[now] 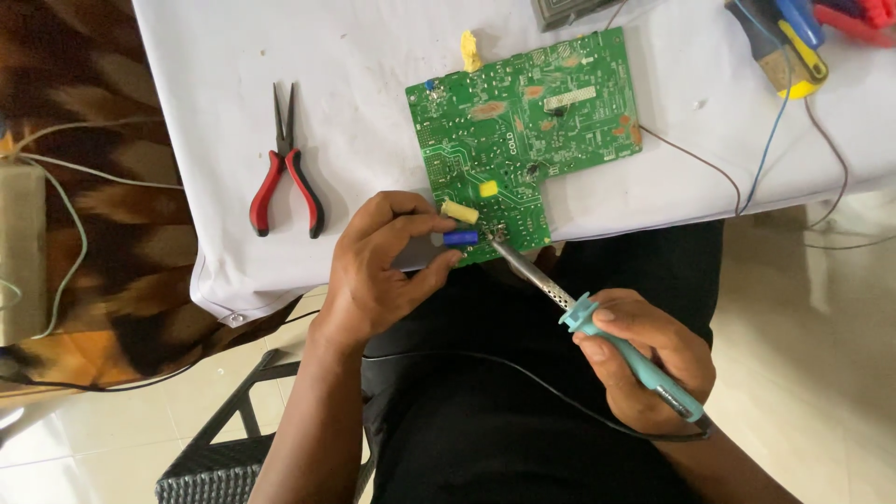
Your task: Soldering and desoldering electronic components on a printed circuit board at a repair bench
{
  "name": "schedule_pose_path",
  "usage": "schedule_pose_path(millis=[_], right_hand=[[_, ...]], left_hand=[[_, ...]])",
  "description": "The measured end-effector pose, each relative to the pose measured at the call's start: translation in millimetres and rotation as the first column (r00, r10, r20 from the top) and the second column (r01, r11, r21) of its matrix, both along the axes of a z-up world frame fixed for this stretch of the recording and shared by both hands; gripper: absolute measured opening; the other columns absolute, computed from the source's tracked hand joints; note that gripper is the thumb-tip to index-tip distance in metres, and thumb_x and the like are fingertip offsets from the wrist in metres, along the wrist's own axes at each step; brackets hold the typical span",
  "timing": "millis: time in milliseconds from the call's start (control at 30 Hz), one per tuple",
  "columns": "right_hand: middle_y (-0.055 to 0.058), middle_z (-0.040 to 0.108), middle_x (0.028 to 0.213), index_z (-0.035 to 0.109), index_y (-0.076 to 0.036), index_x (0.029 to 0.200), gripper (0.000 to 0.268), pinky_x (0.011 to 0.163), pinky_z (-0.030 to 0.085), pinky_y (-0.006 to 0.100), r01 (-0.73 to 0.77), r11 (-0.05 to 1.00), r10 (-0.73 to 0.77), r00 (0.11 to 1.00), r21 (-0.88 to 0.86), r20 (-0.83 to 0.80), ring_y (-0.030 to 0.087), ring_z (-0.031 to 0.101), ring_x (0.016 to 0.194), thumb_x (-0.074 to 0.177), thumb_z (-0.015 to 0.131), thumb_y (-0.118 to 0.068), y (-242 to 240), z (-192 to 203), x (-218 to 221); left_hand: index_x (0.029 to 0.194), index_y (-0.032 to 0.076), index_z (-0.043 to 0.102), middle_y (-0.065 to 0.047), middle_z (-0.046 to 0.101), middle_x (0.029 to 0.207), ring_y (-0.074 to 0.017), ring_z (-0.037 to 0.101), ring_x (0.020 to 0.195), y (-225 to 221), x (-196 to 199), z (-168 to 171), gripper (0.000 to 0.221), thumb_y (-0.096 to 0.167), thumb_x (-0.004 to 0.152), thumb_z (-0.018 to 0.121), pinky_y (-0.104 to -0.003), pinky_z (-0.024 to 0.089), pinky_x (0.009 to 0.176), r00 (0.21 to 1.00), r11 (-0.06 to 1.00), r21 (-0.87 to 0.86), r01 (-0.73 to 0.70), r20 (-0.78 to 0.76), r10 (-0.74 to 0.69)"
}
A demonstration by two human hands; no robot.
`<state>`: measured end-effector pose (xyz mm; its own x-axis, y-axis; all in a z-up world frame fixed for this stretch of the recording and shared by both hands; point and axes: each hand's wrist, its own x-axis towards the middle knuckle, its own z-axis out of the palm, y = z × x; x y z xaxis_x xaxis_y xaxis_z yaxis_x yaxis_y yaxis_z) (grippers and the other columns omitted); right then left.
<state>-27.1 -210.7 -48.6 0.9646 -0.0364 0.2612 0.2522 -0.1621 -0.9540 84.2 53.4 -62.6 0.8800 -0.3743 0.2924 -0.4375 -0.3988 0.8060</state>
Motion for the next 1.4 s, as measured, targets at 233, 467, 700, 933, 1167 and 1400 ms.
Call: schedule_pose_path(millis=[233,467,700,933,1167,1400], right_hand=[[0.017,0.069,0.087,0.058,-0.001,0.113,0.019,0.084,0.063,0.036,0.012,1.0,-0.011,0.999,-0.027,0.033,0.032,0.071,0.087,0.095,0.064,-0.005,1.5,0.5,2.4],[0.018,0.068,0.09,0.058,0.0,0.112,0.018,0.081,0.064,0.033,-0.007,1.0,0.007,0.999,-0.023,0.034,0.031,0.071,0.087,0.095,0.064,-0.003,-0.7,-1.2,2.8],[0.017,0.069,0.091,0.06,-0.002,0.112,0.018,0.082,0.061,0.031,-0.003,1.0,0.003,1.0,0.015,0.0,0.028,0.07,0.089,0.095,0.065,-0.003,0.1,0.2,2.9],[0.019,0.068,0.09,0.059,0.001,0.11,0.018,0.081,0.063,0.033,0.021,0.999,-0.02,0.999,-0.027,0.028,0.031,0.07,0.088,0.094,0.065,-0.004,-1.3,-3.3,0.7],[0.017,0.068,0.093,0.059,-0.001,0.111,0.018,0.075,0.064,0.031,0.007,1.0,-0.006,0.999,-0.009,0.049,0.03,0.07,0.086,0.094,0.065,-0.003,-1.3,-2.6,1.7],[0.019,0.068,0.093,0.059,0.0,0.11,0.017,0.078,0.064,0.032,0.006,1.0,-0.005,0.999,-0.016,0.038,0.031,0.07,0.089,0.095,0.064,-0.004,-2.8,-1.8,1.4]], left_hand=[[0.113,0.007,0.072,-0.01,0.061,0.111,-0.0235,0.064,0.1,0.1,0.1,0.0,0.024,0.012,0.092,0.081,-0.035,0.053,0.09,1.0,1.0,-0.002,0.002,0.0,-0.002],[0.111,0.009,0.073,-0.008,0.063,0.109,-0.0228,0.065,0.099,-1.3,-0.6,-1.5,0.02,0.009,0.092,0.08,-0.034,0.053,0.091,1.0,1.0,0.013,-0.01,0.004,0.01],[0.109,0.007,0.072,-0.009,0.063,0.107,-0.0234,0.064,0.098,-2.0,0.1,-0.7,0.017,0.009,0.093,0.08,-0.036,0.052,0.09,1.0,1.0,0.0,0.002,-0.005,-0.002],[0.109,0.009,0.072,-0.007,0.063,0.108,-0.0226,0.064,0.098,-1.6,-0.9,-3.4,0.018,0.01,0.093,0.08,-0.035,0.051,0.091,1.0,1.0,0.021,-0.008,0.003,0.008],[0.109,0.008,0.073,-0.008,0.062,0.109,-0.0222,0.064,0.099,-2.3,-0.7,0.3,0.018,0.009,0.093,0.081,-0.034,0.052,0.091,1.0,1.0,-0.009,-0.014,-0.028,0.014],[0.11,0.008,0.072,-0.008,0.062,0.109,-0.0228,0.064,0.1,-0.4,-0.5,-1.6,0.019,0.01,0.093,0.08,-0.034,0.052,0.091,1.0,1.0,0.008,-0.007,-0.011,0.007]])
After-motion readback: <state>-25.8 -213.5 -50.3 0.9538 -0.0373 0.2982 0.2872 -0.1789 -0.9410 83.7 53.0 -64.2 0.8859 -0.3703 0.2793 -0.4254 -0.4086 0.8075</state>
